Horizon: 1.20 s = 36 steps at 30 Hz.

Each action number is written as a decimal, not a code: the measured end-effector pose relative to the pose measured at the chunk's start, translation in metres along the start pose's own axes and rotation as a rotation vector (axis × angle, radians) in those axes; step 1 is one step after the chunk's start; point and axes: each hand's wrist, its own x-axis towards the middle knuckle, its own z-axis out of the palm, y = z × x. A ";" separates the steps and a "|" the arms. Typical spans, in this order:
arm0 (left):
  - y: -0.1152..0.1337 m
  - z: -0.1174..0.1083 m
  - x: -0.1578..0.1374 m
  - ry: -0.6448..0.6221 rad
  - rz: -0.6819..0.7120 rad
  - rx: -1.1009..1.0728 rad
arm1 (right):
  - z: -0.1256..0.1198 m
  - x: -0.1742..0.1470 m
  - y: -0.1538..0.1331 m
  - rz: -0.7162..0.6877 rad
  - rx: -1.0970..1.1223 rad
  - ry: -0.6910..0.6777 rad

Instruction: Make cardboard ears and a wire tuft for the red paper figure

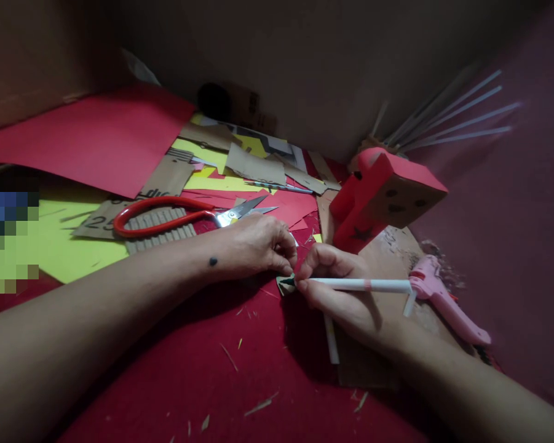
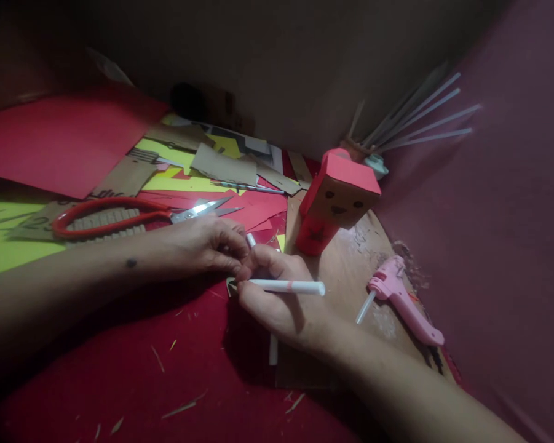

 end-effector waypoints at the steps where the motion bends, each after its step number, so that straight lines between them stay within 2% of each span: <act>1: 0.000 0.000 0.000 -0.020 -0.015 -0.007 | 0.000 0.000 0.000 -0.006 -0.031 -0.004; 5: 0.002 0.000 0.001 -0.048 -0.022 0.001 | -0.003 -0.002 0.001 -0.038 -0.122 -0.035; 13: 0.004 0.000 0.001 -0.041 -0.047 0.023 | -0.009 -0.003 -0.002 -0.054 -0.123 -0.131; 19: 0.004 0.000 0.001 -0.031 -0.027 0.050 | -0.007 -0.004 0.005 -0.072 -0.140 -0.063; 26: 0.005 -0.001 0.002 -0.039 -0.049 0.051 | -0.010 -0.003 -0.002 -0.082 -0.163 -0.125; 32: 0.003 0.000 0.002 -0.043 -0.044 0.022 | -0.006 -0.005 0.005 -0.101 -0.147 -0.067; 36: 0.002 0.000 0.001 -0.044 -0.048 0.005 | -0.007 -0.004 0.005 -0.106 -0.174 -0.091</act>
